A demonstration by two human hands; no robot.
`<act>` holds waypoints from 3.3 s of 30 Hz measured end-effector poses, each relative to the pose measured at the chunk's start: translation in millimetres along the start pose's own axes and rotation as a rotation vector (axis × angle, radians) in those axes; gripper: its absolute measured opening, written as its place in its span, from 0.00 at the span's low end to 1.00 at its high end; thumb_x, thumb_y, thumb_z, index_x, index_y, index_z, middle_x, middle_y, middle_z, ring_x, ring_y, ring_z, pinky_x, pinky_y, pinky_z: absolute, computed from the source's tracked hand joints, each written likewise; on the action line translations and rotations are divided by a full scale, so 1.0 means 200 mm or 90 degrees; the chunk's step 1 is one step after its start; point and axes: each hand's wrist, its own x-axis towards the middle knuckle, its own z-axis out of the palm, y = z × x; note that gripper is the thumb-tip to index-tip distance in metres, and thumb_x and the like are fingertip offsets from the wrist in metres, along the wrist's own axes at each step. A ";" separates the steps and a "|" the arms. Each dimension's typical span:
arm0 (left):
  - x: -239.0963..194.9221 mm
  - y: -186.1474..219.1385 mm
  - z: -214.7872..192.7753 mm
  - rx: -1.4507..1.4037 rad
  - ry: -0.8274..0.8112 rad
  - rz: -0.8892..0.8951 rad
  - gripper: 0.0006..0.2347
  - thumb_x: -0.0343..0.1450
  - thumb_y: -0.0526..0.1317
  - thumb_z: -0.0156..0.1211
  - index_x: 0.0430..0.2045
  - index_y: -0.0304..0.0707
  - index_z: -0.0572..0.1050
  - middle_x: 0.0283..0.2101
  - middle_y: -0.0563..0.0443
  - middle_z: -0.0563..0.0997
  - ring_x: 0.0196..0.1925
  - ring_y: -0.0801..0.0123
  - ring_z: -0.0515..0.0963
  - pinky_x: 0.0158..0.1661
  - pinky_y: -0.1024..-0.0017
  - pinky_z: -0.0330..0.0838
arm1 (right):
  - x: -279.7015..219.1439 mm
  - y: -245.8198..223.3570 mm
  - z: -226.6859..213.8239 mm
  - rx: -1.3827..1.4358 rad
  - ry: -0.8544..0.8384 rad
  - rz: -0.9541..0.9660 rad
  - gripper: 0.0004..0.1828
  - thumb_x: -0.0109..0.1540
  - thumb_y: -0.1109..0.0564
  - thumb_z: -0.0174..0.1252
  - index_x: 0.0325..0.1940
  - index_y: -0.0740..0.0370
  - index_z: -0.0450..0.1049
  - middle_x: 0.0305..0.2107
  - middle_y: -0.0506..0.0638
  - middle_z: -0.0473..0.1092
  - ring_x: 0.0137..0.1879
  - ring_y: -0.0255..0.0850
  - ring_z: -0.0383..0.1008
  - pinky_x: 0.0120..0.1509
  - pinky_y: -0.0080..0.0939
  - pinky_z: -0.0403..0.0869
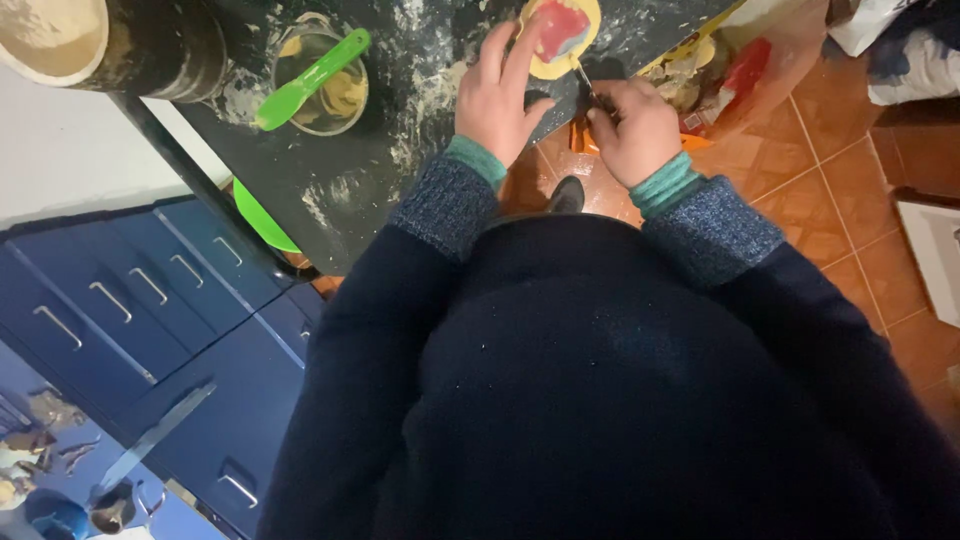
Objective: Waxing and refining a denture base on a dental model and mixing dental materials.
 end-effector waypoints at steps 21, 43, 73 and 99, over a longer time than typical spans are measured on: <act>-0.34 -0.45 -0.84 0.105 0.166 -0.082 0.45 0.65 0.49 0.86 0.73 0.45 0.57 0.72 0.41 0.62 0.72 0.46 0.65 0.70 0.50 0.61 | 0.27 -0.52 0.19 0.518 -0.253 0.270 0.13 0.71 0.62 0.53 0.59 0.65 0.73 0.36 0.48 0.74 0.31 0.31 0.76 0.33 0.31 0.76; -0.32 -0.29 -0.76 0.178 0.048 -0.142 0.51 0.61 0.56 0.84 0.76 0.47 0.51 0.78 0.45 0.51 0.81 0.47 0.49 0.71 0.28 0.37 | 0.13 -0.07 0.03 0.133 0.006 -0.021 0.09 0.70 0.63 0.64 0.55 0.68 0.79 0.41 0.58 0.77 0.46 0.46 0.77 0.53 0.44 0.76; -0.23 0.07 -0.64 0.077 -0.009 -0.082 0.37 0.69 0.47 0.77 0.72 0.48 0.61 0.75 0.51 0.62 0.80 0.53 0.56 0.73 0.35 0.29 | -0.01 0.08 0.09 0.567 -0.168 0.380 0.14 0.73 0.59 0.47 0.55 0.72 0.72 0.28 0.50 0.73 0.29 0.34 0.76 0.35 0.33 0.78; -0.36 -0.45 -0.79 0.309 0.070 -0.265 0.53 0.56 0.62 0.83 0.70 0.36 0.55 0.73 0.35 0.56 0.75 0.44 0.54 0.67 0.29 0.36 | 0.46 -0.45 0.22 -0.074 -0.133 -0.326 0.15 0.69 0.62 0.61 0.60 0.59 0.80 0.39 0.56 0.75 0.45 0.52 0.77 0.50 0.48 0.76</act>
